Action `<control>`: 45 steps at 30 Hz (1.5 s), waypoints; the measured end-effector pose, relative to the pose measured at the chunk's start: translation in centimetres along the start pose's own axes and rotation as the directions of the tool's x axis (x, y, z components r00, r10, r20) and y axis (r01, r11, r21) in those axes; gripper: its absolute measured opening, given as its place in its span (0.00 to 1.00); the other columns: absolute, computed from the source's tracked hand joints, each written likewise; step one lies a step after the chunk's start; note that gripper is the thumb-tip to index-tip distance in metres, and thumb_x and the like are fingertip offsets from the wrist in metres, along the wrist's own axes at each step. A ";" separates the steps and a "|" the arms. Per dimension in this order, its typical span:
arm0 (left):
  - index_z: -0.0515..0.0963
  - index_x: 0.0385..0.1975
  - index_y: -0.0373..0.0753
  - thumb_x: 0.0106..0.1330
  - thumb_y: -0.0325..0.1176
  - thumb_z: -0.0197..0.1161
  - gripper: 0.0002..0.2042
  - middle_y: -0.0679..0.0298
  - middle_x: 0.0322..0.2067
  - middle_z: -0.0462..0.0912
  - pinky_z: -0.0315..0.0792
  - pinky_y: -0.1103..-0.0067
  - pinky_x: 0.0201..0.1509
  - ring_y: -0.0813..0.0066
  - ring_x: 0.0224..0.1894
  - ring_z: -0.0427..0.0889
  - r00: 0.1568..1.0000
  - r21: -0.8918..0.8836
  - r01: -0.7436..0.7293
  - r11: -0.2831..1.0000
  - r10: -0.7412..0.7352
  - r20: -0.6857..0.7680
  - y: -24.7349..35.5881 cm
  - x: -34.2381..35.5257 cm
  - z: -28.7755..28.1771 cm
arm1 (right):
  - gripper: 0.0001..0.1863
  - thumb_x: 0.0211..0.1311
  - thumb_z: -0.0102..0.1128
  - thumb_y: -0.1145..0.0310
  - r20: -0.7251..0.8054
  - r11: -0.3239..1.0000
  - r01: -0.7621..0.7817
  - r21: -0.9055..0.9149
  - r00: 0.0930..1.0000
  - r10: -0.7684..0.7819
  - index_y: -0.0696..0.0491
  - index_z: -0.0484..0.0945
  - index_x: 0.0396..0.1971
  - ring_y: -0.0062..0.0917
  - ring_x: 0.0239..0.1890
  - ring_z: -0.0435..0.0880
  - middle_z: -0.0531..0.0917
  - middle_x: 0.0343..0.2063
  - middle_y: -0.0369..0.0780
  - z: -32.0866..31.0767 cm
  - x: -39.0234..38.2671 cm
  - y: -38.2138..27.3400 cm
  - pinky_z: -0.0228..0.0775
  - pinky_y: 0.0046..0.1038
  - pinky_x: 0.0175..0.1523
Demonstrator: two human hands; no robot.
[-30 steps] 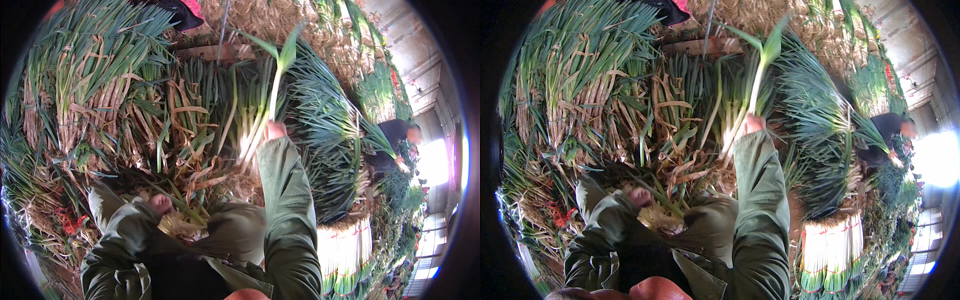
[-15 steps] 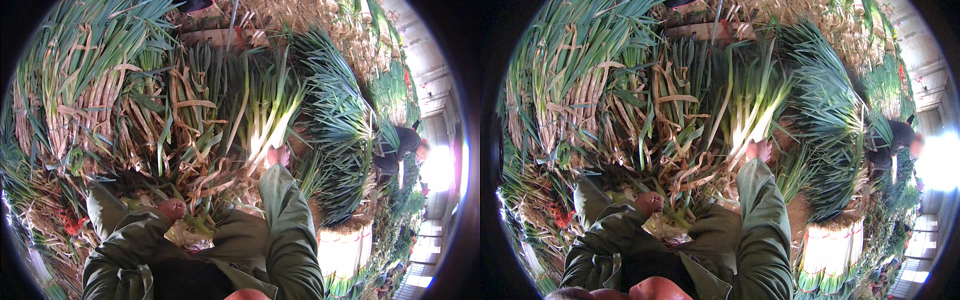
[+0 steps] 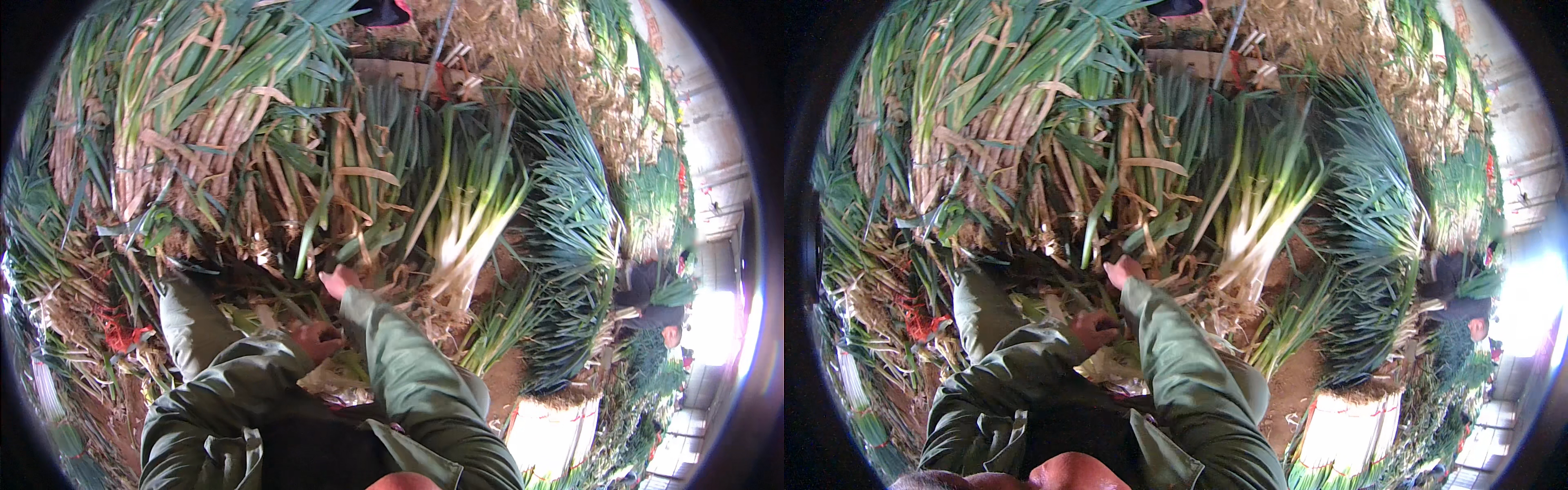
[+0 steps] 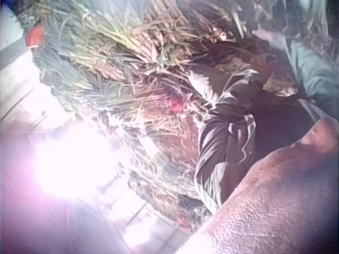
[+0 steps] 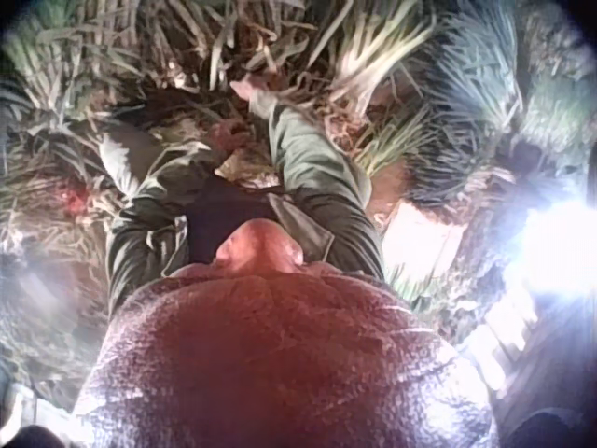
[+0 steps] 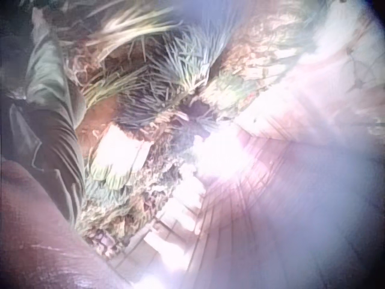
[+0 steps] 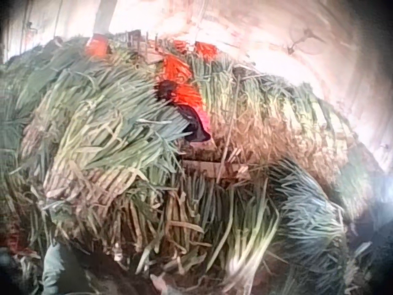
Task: The person sits on the floor and peels the outer layers of long green vegetables by hand. They remove dry or damaged leaves and place the cleaned vegetables into a pile.
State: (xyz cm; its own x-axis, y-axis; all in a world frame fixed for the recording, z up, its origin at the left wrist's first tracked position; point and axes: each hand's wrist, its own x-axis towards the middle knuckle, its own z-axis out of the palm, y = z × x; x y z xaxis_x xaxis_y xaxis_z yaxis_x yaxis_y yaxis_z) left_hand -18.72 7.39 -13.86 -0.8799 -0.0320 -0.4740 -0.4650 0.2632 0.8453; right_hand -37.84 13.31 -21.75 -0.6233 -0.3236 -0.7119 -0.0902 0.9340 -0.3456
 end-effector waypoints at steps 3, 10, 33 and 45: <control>0.80 0.48 0.34 0.65 0.40 0.67 0.18 0.58 0.36 0.87 0.79 0.72 0.43 0.73 0.37 0.85 0.994 -0.118 0.101 0.988 -0.094 0.062 1.0 -1.9 -0.9 | 0.34 0.67 0.58 0.48 -0.247 0.998 0.057 0.017 0.968 -0.051 0.62 0.67 0.60 0.46 0.64 0.70 0.72 0.61 0.53 5.2 -1.5 1.2 0.68 0.45 0.64; 0.81 0.47 0.35 0.64 0.42 0.69 0.19 0.57 0.40 0.87 0.79 0.72 0.48 0.71 0.42 0.86 0.996 -0.159 0.054 0.986 -0.042 0.079 3.4 -4.4 -2.7 | 0.30 0.64 0.62 0.54 -0.471 0.975 0.156 0.157 0.880 -0.065 0.60 0.70 0.58 0.48 0.63 0.68 0.74 0.57 0.54 7.0 -1.7 4.3 0.59 0.46 0.69; 0.78 0.49 0.30 0.67 0.40 0.66 0.19 0.56 0.38 0.86 0.79 0.72 0.47 0.72 0.39 0.85 0.974 -0.065 0.175 0.982 -0.163 0.160 1.8 -1.9 -1.3 | 0.17 0.65 0.63 0.66 0.047 0.194 -0.007 0.981 0.979 -0.201 0.57 0.77 0.51 0.31 0.39 0.87 0.86 0.38 0.40 0.9 3.5 11.5 0.85 0.39 0.41; 0.78 0.50 0.31 0.67 0.37 0.65 0.17 0.56 0.39 0.86 0.78 0.71 0.49 0.70 0.41 0.84 0.971 -0.052 0.189 0.981 -0.179 0.158 2.3 -2.1 -1.6 | 0.23 0.53 0.64 0.60 -0.228 0.845 0.341 0.412 0.936 -0.267 0.55 0.79 0.49 0.42 0.45 0.85 0.86 0.41 0.51 -0.8 -1.8 -1.2 0.75 0.39 0.52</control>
State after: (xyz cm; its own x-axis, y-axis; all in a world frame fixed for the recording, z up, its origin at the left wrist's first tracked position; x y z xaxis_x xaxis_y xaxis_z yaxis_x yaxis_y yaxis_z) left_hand -18.10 6.50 -10.57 -0.7556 0.0744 -0.6507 -0.6276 0.2023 0.7518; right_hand -37.26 12.88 -19.53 -0.7369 -0.5178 -0.4345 0.0310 0.6163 -0.7869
